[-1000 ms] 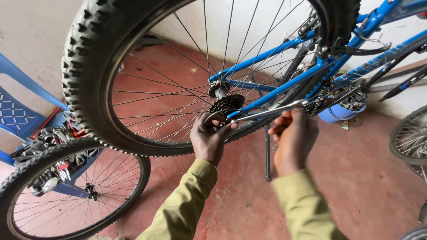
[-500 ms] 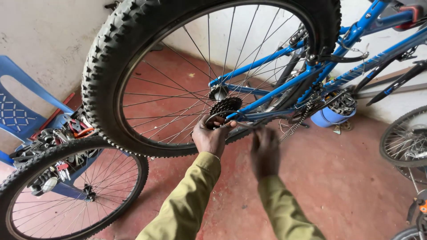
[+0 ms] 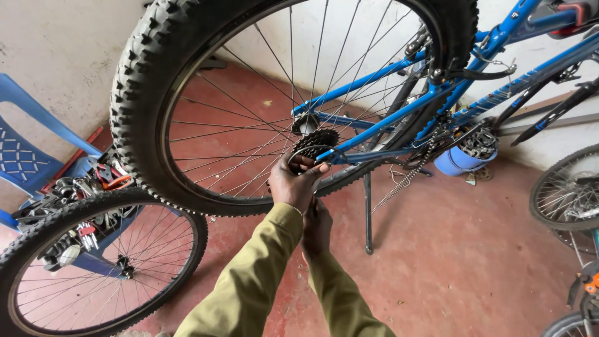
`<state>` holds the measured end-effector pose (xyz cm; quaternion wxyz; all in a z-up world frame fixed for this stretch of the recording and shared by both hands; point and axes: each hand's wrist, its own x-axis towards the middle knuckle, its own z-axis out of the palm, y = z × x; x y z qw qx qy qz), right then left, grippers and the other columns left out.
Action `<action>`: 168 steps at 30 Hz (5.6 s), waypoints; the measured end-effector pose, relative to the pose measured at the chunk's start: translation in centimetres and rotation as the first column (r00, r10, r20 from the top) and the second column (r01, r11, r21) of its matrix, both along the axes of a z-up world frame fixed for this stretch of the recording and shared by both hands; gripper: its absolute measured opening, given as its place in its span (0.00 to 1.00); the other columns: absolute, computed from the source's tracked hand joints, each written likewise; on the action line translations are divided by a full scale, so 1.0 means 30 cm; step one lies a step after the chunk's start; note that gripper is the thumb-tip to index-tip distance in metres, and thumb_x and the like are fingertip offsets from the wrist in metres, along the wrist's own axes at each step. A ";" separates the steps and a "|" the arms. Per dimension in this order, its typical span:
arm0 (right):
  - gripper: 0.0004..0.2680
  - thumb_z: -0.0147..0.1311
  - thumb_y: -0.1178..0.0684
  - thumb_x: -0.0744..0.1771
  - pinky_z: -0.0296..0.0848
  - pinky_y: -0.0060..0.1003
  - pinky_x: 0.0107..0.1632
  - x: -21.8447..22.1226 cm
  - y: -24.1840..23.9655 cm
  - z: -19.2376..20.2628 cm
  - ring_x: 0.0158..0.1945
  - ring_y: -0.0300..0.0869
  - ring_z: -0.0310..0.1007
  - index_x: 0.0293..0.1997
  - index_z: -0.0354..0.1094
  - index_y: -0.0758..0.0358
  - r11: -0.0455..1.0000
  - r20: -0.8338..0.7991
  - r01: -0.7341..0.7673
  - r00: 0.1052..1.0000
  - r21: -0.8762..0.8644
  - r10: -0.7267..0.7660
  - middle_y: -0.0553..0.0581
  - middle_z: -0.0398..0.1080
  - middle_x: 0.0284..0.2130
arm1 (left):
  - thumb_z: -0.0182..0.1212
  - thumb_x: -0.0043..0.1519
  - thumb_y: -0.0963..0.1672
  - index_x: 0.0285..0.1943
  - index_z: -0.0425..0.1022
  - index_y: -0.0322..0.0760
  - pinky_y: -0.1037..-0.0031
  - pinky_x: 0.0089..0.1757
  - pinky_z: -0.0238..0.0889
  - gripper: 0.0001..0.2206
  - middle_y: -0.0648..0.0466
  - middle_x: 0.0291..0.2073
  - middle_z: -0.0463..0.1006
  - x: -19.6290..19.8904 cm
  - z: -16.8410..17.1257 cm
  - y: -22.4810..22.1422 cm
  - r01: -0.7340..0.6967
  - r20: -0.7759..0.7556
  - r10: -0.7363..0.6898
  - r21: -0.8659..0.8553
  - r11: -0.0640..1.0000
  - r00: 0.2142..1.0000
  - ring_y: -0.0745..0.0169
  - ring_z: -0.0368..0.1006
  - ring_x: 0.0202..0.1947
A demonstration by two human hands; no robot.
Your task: Installing a rear wheel and adjusting the derailleur on a bicycle using a wrench and screwdriver
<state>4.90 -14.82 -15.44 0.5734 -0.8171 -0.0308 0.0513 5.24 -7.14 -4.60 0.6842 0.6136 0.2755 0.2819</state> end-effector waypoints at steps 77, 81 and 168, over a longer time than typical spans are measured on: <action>0.13 0.48 0.39 0.65 0.67 0.42 0.39 0.382 -0.318 0.393 0.34 0.48 0.68 0.29 0.63 0.57 0.774 0.722 0.050 0.400 -0.632 0.564 0.51 0.63 0.22 | 0.52 0.59 0.44 0.37 0.59 0.34 0.52 0.38 0.64 0.08 0.40 0.32 0.66 0.026 -0.055 -0.101 0.018 -0.146 0.087 0.600 0.800 0.985 0.31 0.65 0.38; 0.10 0.51 0.43 0.65 0.63 0.45 0.47 0.388 -0.306 0.310 0.33 0.51 0.68 0.27 0.63 0.55 0.854 0.767 0.031 0.457 -0.520 0.450 0.52 0.64 0.21 | 0.57 0.57 0.44 0.37 0.65 0.37 0.52 0.36 0.67 0.07 0.45 0.25 0.73 0.037 -0.071 -0.084 0.029 -0.224 0.108 0.533 0.845 0.969 0.36 0.72 0.33; 0.10 0.54 0.47 0.62 0.68 0.48 0.41 0.269 -0.184 0.749 0.24 0.51 0.68 0.22 0.65 0.61 0.452 0.489 0.369 0.008 -0.812 0.872 0.58 0.63 0.14 | 0.66 0.46 0.39 0.35 0.77 0.37 0.65 0.33 0.70 0.09 0.46 0.26 0.78 -0.040 -0.010 0.073 0.126 0.066 -0.166 0.407 0.904 0.984 0.48 0.76 0.31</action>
